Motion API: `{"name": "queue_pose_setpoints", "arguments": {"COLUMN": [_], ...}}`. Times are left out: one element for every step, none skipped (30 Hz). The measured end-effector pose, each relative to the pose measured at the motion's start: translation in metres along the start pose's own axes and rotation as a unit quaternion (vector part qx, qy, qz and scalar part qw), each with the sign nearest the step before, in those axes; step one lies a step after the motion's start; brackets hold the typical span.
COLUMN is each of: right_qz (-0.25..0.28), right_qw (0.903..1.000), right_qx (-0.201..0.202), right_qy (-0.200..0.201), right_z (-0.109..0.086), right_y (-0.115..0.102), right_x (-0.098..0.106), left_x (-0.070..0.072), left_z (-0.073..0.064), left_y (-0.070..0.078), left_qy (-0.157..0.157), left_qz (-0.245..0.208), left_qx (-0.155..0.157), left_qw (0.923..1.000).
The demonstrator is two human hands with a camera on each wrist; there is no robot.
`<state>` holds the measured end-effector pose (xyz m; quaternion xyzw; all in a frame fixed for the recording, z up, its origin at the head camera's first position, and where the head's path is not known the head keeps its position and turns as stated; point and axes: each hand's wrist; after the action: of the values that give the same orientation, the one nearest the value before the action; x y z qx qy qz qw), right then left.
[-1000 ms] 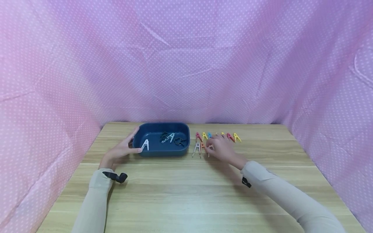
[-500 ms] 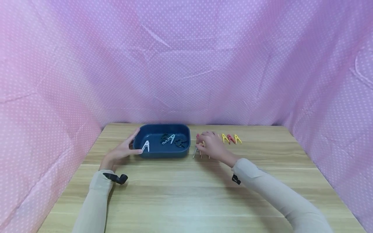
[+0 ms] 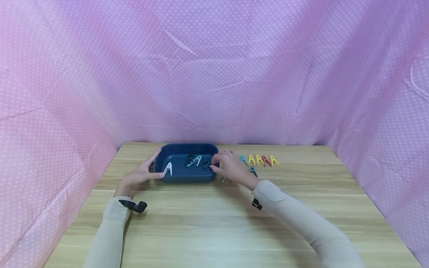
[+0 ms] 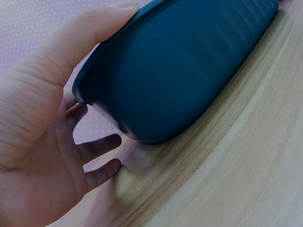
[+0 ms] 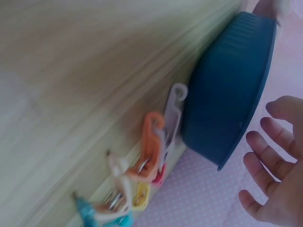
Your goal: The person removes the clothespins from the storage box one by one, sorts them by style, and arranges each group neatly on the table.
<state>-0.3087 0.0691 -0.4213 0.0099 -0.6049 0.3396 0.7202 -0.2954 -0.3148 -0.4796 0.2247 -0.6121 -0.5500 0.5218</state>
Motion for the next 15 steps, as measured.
{"name": "queue_pose_setpoints", "arguments": {"right_qz": [0.002,0.006,0.006,0.004,0.005,0.007,0.007,0.01,0.008,0.005,0.004,0.002,0.002,0.002,0.001], "right_qw": [1.0,0.9999,0.9999,0.9999,0.9998,0.9998,0.9997,0.9996,0.9995,0.9994,0.9993,0.9991,0.9989,0.9988,0.9986], "right_qx": [-0.002,-0.003,-0.004,-0.002,-0.001,0.001,0.003,0.004,0.002,-0.001,-0.003,-0.002,-0.002,-0.002,-0.003], "right_qy": [-0.004,-0.009,-0.013,-0.014,-0.017,-0.019,-0.021,-0.026,-0.03,-0.033,-0.038,-0.042,-0.046,-0.05,-0.054], "right_z": [0.002,0.004,0.006,0.008,0.011,0.013,0.015,0.018,0.02,0.022,0.024,0.026,0.027,0.029,0.03], "right_y": [-0.003,-0.005,-0.008,-0.01,-0.012,-0.014,-0.015,-0.017,-0.018,-0.02,-0.021,-0.023,-0.025,-0.026,-0.027], "right_x": [-0.001,-0.002,-0.004,-0.006,-0.008,-0.009,-0.012,-0.014,-0.016,-0.018,-0.02,-0.021,-0.023,-0.025,-0.027], "left_x": [0.0,0.0,0.0,-0.001,-0.001,0.0,0.0,0.0,0.0,0.0,0.0,0.0,0.0,-0.001,-0.001], "left_z": [0.0,0.0,0.0,0.0,0.0,0.0,-0.001,-0.001,-0.001,-0.001,-0.001,-0.001,-0.002,-0.002,-0.002], "left_y": [0.0,0.0,0.0,0.0,0.0,0.0,0.0,0.0,0.0,0.0,0.0,0.0,0.001,0.001,0.002], "left_qy": [0.0,0.001,0.002,0.004,0.005,0.005,0.006,0.009,0.01,0.011,0.011,0.013,0.013,0.013,0.013], "left_qz": [-0.001,-0.002,-0.004,-0.005,-0.005,-0.004,-0.005,-0.008,-0.009,-0.01,-0.012,-0.014,-0.017,-0.018,-0.017], "left_qx": [0.001,0.002,0.004,0.006,0.006,0.007,0.007,0.01,0.011,0.011,0.012,0.015,0.018,0.019,0.019], "left_qw": [1.0,1.0,1.0,1.0,1.0,1.0,0.9999,0.9999,0.9998,0.9998,0.9998,0.9997,0.9996,0.9996,0.9996]}}
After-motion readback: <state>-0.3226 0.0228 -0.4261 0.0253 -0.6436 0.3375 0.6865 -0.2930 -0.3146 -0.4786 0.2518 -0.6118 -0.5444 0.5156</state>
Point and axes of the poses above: each hand's wrist, its own z-axis towards the middle knuckle, its own x-axis out of the back of the hand, y = z × x, and after that the axes turned 12 degrees about -x, right-handed
